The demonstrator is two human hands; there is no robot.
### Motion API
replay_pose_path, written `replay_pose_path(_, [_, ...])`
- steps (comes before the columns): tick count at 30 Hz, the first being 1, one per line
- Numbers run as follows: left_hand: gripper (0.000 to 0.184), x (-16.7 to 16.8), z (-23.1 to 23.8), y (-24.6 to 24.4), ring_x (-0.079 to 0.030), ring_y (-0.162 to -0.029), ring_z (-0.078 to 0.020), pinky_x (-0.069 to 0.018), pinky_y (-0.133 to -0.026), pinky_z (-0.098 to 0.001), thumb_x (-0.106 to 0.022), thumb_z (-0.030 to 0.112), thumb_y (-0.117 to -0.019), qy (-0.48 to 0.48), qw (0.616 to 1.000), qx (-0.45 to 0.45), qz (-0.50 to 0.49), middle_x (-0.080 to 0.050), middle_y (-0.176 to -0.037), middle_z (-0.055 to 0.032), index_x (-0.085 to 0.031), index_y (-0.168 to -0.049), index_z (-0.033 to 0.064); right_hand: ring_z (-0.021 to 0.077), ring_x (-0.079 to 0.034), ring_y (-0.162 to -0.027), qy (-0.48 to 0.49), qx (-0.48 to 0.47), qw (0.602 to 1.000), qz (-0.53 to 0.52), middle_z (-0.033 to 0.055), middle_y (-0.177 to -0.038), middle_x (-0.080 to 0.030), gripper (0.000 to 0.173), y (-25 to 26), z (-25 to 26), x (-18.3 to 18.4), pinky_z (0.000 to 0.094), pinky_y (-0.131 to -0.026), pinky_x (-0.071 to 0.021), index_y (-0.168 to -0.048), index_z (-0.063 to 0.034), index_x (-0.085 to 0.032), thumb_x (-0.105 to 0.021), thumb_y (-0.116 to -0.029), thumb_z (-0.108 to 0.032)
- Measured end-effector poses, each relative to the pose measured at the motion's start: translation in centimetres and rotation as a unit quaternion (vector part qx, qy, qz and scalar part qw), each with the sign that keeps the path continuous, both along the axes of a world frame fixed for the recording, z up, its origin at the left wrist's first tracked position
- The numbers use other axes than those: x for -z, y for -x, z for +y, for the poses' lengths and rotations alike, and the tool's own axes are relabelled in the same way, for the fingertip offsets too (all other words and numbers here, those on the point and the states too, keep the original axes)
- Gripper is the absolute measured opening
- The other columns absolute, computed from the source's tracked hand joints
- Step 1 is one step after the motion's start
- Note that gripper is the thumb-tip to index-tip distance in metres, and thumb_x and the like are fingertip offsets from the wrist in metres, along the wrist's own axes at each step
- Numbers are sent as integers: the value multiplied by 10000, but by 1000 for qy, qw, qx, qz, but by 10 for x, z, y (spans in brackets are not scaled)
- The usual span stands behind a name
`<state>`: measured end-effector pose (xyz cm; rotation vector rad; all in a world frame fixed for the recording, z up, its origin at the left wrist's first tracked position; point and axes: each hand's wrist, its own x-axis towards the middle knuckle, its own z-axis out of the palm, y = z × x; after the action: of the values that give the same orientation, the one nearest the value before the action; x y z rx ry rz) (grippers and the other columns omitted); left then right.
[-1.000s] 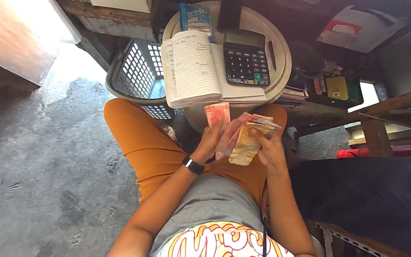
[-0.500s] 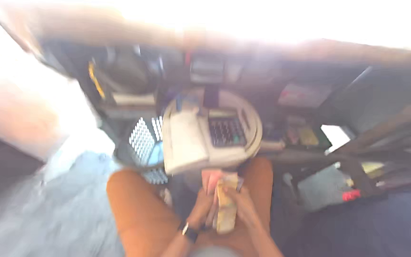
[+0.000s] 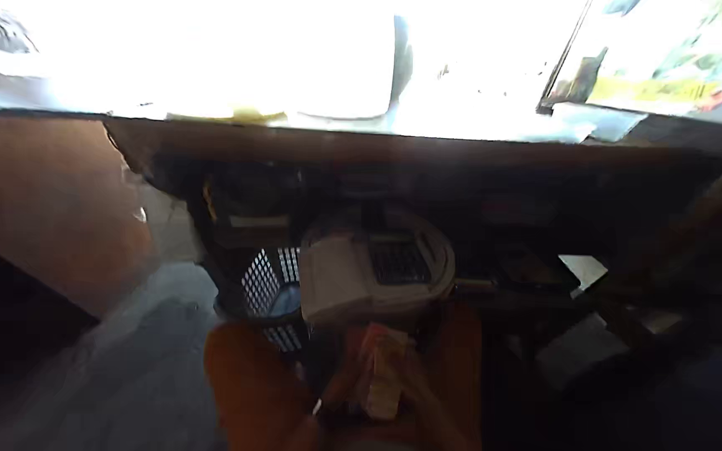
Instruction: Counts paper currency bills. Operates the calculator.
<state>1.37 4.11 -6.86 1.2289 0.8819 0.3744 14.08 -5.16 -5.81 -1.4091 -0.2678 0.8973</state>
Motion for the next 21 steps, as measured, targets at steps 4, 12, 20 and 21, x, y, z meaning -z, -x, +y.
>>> replay_pose_path(4, [365,-1,12,10,-653,-929,-113,-568,-846,-323,-425,217,-1104,71,994,-44,-71,-659,-1093,-94,-483,-1371,-24,141,-676,-902,13,-4,1000,6,151,-1087,-666,399,-16,-15,-25,318,-815,-594,-1362,75,-476,-608,-996,-11])
replay_pose_path(12, [390,2,13,6,-665,-823,-162,-583,-756,-356,-668,91,-959,49,998,-44,-19,-673,-981,-117,-529,-1300,-36,165,-711,-811,8,-61,990,125,119,-947,-714,266,-13,-3,-32,333,-764,-619,-1219,41,-565,-601,-959,80])
replay_pose_path(20, [340,6,-6,2,-677,-786,-141,-593,-720,-343,-670,33,-936,76,996,-25,-45,-693,-946,-91,-563,-1257,0,183,-707,-863,44,-20,996,81,138,-1022,-714,340,2,0,-9,351,-796,-612,-1260,35,-582,-685,-937,23])
replay_pose_path(21, [299,5,-6,2,-682,-759,-135,-596,-697,-331,-677,73,-947,81,995,-26,-52,-701,-916,-79,-585,-1224,11,183,-705,-882,30,-19,996,78,137,-1039,-711,348,0,-2,-8,356,-813,-610,-1280,31,-571,-673,-947,18])
